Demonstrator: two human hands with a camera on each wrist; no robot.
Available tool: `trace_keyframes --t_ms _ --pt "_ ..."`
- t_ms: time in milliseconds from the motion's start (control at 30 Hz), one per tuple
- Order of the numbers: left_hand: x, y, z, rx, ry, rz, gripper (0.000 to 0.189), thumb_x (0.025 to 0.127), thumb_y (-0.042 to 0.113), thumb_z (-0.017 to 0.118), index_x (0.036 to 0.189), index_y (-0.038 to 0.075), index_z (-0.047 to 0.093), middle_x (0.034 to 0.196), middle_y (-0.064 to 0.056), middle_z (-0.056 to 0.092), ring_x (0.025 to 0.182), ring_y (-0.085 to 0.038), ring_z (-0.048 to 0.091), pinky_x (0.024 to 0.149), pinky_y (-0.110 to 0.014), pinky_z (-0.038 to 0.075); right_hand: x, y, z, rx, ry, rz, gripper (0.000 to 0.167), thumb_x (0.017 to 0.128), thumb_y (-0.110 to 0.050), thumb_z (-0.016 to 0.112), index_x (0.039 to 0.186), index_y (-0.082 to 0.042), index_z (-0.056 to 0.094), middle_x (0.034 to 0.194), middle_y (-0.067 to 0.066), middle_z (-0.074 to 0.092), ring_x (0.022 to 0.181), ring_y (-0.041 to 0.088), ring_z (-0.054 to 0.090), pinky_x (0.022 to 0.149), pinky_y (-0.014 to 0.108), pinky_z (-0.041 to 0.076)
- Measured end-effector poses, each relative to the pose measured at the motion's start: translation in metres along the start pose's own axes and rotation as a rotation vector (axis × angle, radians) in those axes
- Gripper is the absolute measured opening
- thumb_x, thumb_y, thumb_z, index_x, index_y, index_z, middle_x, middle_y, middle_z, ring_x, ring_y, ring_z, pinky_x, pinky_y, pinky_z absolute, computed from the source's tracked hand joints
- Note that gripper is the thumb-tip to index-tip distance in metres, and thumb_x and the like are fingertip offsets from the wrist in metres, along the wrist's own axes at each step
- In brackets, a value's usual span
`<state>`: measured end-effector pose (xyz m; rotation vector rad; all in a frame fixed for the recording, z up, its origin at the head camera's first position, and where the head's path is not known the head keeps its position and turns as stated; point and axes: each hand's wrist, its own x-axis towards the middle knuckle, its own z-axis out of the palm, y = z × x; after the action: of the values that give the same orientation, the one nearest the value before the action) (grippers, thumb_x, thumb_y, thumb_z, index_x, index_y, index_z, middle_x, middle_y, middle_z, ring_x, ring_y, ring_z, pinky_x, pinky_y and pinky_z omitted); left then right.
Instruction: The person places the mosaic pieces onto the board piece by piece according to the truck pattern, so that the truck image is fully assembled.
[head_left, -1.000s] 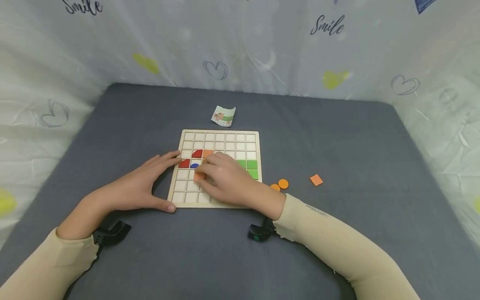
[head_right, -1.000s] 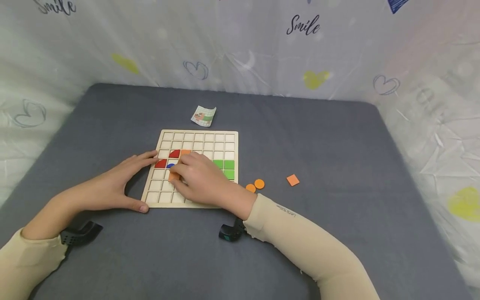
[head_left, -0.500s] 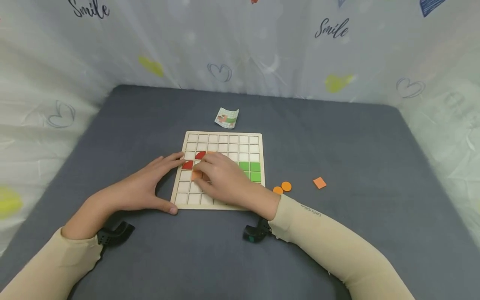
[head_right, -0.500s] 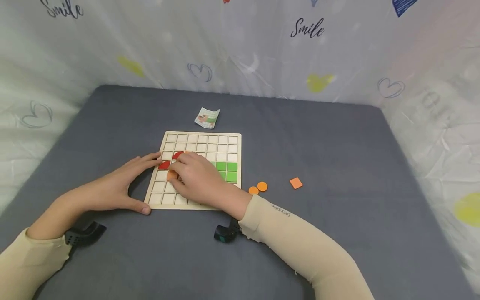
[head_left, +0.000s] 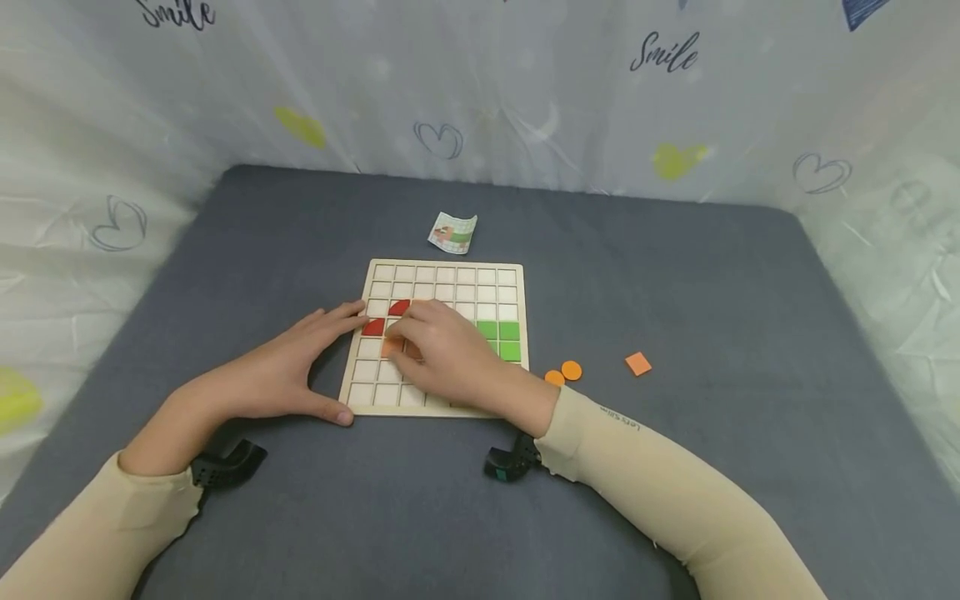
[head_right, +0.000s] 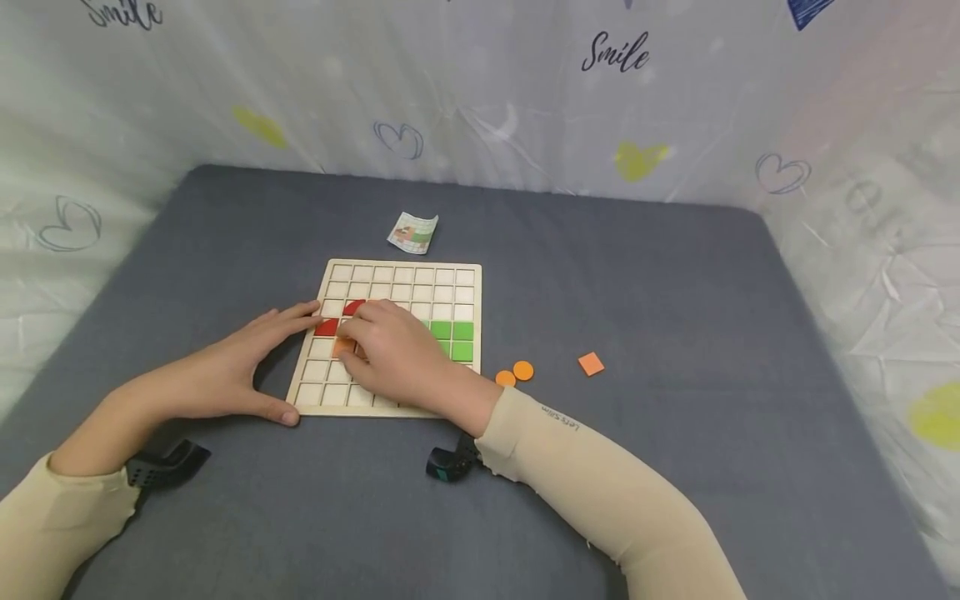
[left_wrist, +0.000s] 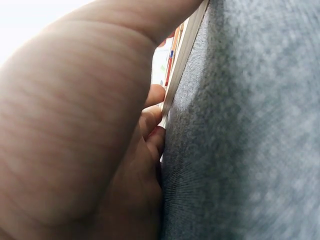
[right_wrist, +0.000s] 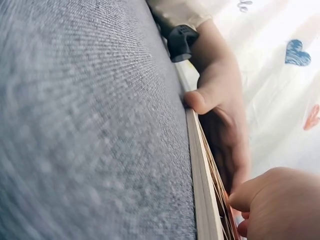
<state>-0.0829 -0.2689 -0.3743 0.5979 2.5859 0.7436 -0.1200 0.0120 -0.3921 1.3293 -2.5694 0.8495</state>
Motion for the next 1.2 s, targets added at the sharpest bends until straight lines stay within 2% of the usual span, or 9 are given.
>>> trace_keyframes --t_ms 267,500,833,1033,1200 --pt "0.002 0.0 0.0 0.013 -0.003 0.007 0.135 0.071 0.081 0.088 0.176 0.028 0.022 0.183 0.004 0.01 0.164 -0.052 0.005 0.125 -0.077 0.02 -0.004 0.0 -0.004 0.014 0.032 -0.019 0.015 0.104 -0.019 0.073 0.113 -0.013 0.082 0.104 -0.004 0.069 0.098 0.014 0.06 0.09 0.029 0.05" --pt "0.001 0.0 0.001 0.001 -0.002 0.02 0.133 0.072 0.08 0.088 0.176 0.029 0.023 0.183 0.004 0.009 0.165 -0.052 0.004 0.125 -0.078 0.018 -0.009 -0.001 -0.008 0.013 0.059 -0.048 0.016 0.104 -0.018 0.071 0.114 -0.012 0.082 0.101 -0.004 0.068 0.094 0.015 0.058 0.088 0.028 0.049" --pt "0.001 -0.003 0.0 0.029 0.003 0.037 0.131 0.074 0.082 0.085 0.176 0.029 0.023 0.183 0.004 0.008 0.165 -0.05 0.005 0.126 -0.076 0.019 -0.016 0.002 -0.016 -0.036 0.097 -0.002 0.017 0.104 -0.018 0.072 0.113 -0.01 0.082 0.103 -0.003 0.071 0.094 0.016 0.062 0.087 0.029 0.052" --pt "0.002 -0.002 0.001 0.03 -0.005 0.027 0.131 0.074 0.082 0.085 0.176 0.03 0.023 0.183 0.003 0.007 0.165 -0.051 0.005 0.125 -0.077 0.019 -0.032 0.005 -0.026 -0.041 0.113 -0.002 0.017 0.104 -0.017 0.071 0.112 -0.009 0.083 0.106 0.0 0.075 0.101 0.02 0.067 0.093 0.034 0.054" --pt "0.001 -0.002 -0.001 0.043 -0.012 0.015 0.129 0.073 0.083 0.084 0.176 0.033 0.023 0.183 0.005 0.007 0.165 -0.051 0.005 0.124 -0.078 0.02 -0.047 0.009 -0.032 -0.068 0.148 -0.014 0.015 0.102 -0.014 0.072 0.11 -0.007 0.082 0.104 0.003 0.074 0.097 0.023 0.066 0.091 0.036 0.054"
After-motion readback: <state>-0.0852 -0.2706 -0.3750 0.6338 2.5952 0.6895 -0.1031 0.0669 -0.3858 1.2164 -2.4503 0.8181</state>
